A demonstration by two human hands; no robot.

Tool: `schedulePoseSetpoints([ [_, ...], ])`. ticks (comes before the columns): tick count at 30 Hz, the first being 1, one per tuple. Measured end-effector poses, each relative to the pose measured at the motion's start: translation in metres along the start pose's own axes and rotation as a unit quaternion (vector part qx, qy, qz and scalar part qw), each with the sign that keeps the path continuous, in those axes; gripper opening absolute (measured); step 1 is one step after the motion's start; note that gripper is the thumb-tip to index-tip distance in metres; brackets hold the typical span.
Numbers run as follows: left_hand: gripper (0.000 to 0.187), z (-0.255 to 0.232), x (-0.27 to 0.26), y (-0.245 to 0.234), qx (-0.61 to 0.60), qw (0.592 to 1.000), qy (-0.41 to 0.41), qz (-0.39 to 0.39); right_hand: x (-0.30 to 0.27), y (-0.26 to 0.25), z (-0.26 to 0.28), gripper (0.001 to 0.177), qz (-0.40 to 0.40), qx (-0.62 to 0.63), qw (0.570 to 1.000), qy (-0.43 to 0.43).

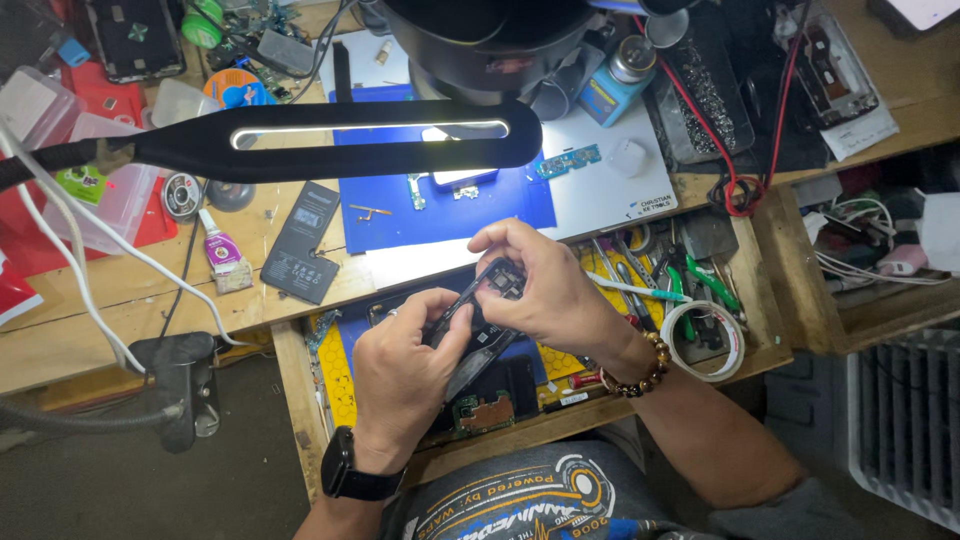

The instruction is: The person repairs a disassembled smartphone on a workbench. They use tweezers to manipulate small internal components and ribbon cables, and a screwdriver to adjust screws. The person also handles a battery and various circuit boards during the process.

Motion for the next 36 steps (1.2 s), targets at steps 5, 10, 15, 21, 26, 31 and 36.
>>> schedulePoseSetpoints([
  [5, 0.019, -0.001, 0.000, 0.001, 0.008, 1.000, 0.006, 0.000, -0.001, 0.000, -0.004, 0.041, -0.002, -0.019, 1.000, 0.009],
  [10, 0.020, 0.003, 0.002, 0.002, 0.002, 1.000, -0.007, 0.009, -0.001, 0.000, -0.005, 0.041, -0.005, -0.015, 1.000, 0.012],
  [15, 0.020, 0.002, 0.001, 0.002, 0.008, 1.000, 0.004, 0.005, -0.001, 0.002, -0.005, 0.040, -0.001, -0.001, 1.000, 0.006],
  [21, 0.020, 0.005, -0.001, 0.004, 0.006, 1.000, -0.005, 0.007, -0.003, 0.003, -0.006, 0.038, 0.000, 0.008, 1.000, 0.009],
  [26, 0.020, 0.003, -0.002, 0.005, 0.009, 1.000, 0.017, 0.007, -0.005, 0.005, -0.006, 0.037, 0.005, 0.028, 1.000, 0.012],
  [31, 0.020, 0.001, -0.002, 0.005, 0.002, 1.000, 0.018, 0.011, -0.008, 0.002, -0.005, 0.037, -0.002, 0.001, 1.000, 0.009],
  [36, 0.017, 0.001, -0.001, 0.006, -0.022, 1.000, 0.016, 0.010, -0.006, 0.004, -0.016, 0.035, 0.017, 0.045, 0.999, 0.011],
])
Point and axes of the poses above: each hand's wrist, its own x-axis towards the middle knuckle, its own y-axis out of the palm, z = x × y, the point moved 10 cm from there along x, towards the middle knuckle, and after that the axes turned 4 degrees about z, right-handed, at the moved point
